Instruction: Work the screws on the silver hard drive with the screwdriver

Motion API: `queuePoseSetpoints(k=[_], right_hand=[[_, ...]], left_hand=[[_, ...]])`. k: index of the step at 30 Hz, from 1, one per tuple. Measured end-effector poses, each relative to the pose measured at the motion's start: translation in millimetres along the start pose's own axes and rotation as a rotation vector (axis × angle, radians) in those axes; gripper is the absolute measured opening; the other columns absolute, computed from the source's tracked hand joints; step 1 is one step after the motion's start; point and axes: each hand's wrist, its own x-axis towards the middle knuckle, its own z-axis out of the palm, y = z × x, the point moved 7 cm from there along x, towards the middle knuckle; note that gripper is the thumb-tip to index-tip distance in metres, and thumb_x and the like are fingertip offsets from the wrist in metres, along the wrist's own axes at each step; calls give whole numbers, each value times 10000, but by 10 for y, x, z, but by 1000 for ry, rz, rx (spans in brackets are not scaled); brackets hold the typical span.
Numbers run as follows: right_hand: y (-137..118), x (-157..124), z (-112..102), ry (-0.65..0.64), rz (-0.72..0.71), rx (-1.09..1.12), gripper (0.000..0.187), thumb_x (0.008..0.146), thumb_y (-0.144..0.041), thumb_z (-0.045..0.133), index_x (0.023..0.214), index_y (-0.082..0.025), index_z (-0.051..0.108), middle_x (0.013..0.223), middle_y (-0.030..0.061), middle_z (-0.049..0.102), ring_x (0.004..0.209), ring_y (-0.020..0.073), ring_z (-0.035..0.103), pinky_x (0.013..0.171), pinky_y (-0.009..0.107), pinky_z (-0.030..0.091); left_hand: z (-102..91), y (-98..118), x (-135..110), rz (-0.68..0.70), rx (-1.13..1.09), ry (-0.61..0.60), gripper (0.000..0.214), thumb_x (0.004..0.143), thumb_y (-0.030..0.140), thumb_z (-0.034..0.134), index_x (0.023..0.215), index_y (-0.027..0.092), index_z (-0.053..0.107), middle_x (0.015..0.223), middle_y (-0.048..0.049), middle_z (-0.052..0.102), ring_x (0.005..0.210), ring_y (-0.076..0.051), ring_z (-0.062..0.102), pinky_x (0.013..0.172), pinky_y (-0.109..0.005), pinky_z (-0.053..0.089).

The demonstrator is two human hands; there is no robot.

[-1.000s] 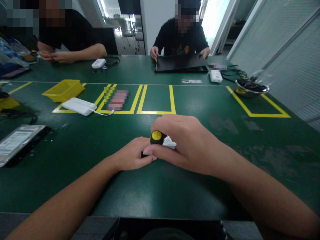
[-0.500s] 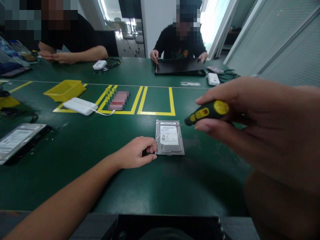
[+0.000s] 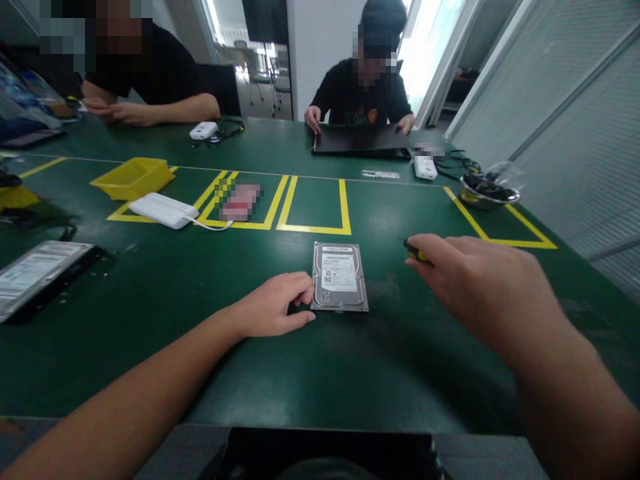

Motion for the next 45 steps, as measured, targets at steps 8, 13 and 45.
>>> queuePoseSetpoints(k=[8, 13, 45], right_hand=[[-22, -228, 699, -70, -83, -41, 299, 924, -176, 513, 1203, -192, 622, 770, 37, 698, 672, 190, 612, 572, 306, 279], [-71, -232, 897, -81, -79, -34, 325, 945, -154, 468, 1234, -166, 615, 852, 65, 719, 722, 197, 625, 611, 312, 327], [368, -310, 1130, -11, 54, 367, 305, 959, -297, 504, 1164, -134, 660, 1051, 129, 714, 938, 247, 651, 824, 343, 492]], left_hand=[[17, -13, -1, -10, 19, -14, 155, 819, 251, 618, 831, 189, 476, 816, 6, 504, 741, -150, 462, 696, -291, 344], [49, -17, -16, -12, 40, -33, 150, 829, 264, 616, 866, 191, 490, 844, 0, 524, 783, -163, 482, 734, -308, 354], [55, -41, 18, -78, 36, -91, 175, 853, 320, 623, 872, 193, 503, 834, 8, 534, 772, -161, 485, 717, -300, 329]])
